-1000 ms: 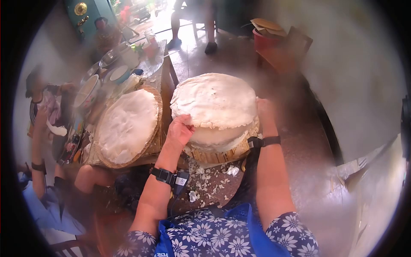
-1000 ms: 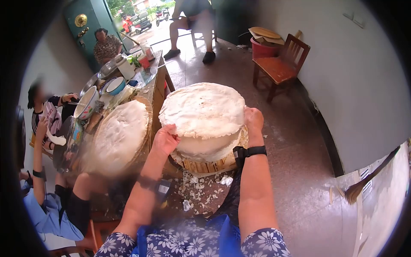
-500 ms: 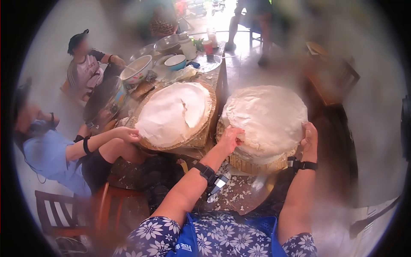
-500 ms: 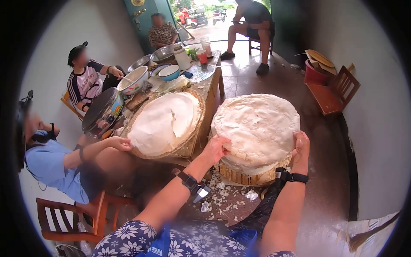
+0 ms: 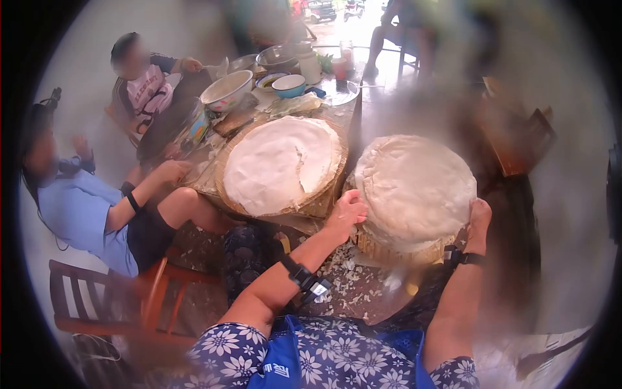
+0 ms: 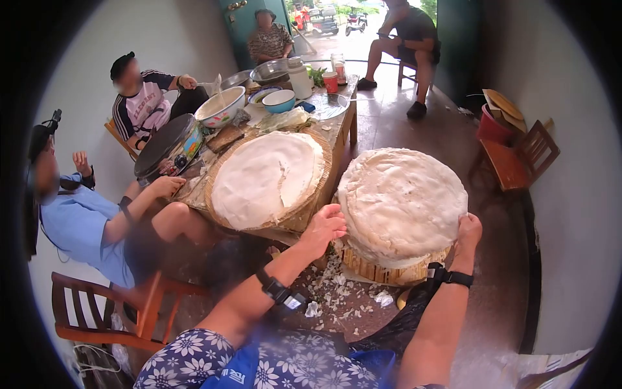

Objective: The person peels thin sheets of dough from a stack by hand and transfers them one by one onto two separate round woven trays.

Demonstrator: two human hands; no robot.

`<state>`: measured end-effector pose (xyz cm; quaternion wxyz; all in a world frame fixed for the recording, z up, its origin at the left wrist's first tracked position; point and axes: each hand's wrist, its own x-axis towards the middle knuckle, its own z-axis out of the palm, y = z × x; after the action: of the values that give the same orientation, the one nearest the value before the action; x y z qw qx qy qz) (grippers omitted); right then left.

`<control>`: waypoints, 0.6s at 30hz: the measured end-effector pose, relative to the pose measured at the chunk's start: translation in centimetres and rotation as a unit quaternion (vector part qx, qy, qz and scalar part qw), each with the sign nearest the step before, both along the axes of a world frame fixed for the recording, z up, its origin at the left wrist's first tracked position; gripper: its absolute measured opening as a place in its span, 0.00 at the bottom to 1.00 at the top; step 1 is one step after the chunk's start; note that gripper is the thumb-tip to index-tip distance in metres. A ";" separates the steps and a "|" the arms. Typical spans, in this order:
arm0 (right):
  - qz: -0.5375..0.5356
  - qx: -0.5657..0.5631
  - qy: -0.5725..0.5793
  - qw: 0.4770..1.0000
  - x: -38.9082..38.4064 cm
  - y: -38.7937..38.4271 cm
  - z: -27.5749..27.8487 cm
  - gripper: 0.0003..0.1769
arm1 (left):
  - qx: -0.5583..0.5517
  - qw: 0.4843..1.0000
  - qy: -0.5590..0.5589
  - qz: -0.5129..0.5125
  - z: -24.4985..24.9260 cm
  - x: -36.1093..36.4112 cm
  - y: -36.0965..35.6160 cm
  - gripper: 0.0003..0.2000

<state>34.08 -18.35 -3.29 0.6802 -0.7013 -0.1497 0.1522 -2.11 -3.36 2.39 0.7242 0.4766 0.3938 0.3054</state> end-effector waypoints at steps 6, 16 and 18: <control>-0.147 -0.250 -0.387 0.875 -4.8 0.4 5.0 0.13 | 0.095 0.975 -0.062 0.191 4.5 -13.8 2.6 0.18; 0.264 -0.024 -0.193 0.945 -20.3 10.6 6.7 0.08 | 0.010 0.930 -0.065 0.362 2.3 -25.2 7.2 0.21; 0.288 -0.044 -0.157 0.944 -24.0 11.9 9.7 0.08 | 0.008 0.932 -0.077 0.354 1.6 -25.5 7.5 0.21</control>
<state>10.06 -6.42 6.38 0.5435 -0.6723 -0.4437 0.2361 -27.59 4.14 4.04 0.5933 0.2870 0.4772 0.5813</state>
